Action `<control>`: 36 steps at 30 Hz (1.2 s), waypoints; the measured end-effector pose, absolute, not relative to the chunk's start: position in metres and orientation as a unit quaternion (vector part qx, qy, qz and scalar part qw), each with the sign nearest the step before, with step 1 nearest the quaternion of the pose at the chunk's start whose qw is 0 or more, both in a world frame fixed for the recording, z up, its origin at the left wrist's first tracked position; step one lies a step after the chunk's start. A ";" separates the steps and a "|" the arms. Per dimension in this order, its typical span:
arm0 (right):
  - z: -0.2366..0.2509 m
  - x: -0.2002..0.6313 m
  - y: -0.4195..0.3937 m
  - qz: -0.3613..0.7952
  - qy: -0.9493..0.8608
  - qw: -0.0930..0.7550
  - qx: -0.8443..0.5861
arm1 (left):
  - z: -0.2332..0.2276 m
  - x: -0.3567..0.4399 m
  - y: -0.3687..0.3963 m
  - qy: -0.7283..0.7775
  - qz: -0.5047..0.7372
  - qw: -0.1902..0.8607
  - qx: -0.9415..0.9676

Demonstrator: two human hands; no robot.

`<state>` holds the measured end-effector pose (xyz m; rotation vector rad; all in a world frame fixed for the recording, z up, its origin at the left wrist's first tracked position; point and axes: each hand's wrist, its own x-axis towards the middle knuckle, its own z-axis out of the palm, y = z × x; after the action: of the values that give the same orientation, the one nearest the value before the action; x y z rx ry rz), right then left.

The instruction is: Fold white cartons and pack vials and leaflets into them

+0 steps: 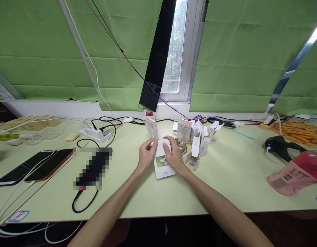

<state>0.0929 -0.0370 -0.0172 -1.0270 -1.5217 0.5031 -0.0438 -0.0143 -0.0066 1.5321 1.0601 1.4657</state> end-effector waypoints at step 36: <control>-0.019 0.092 -0.038 0.205 -0.639 0.592 -0.447 | -0.009 -0.045 -0.015 0.414 0.548 0.301 0.662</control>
<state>0.0925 -0.0380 -0.0187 -1.0401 -1.4864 0.4761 -0.0445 -0.0155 -0.0087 1.7563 1.0983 1.4545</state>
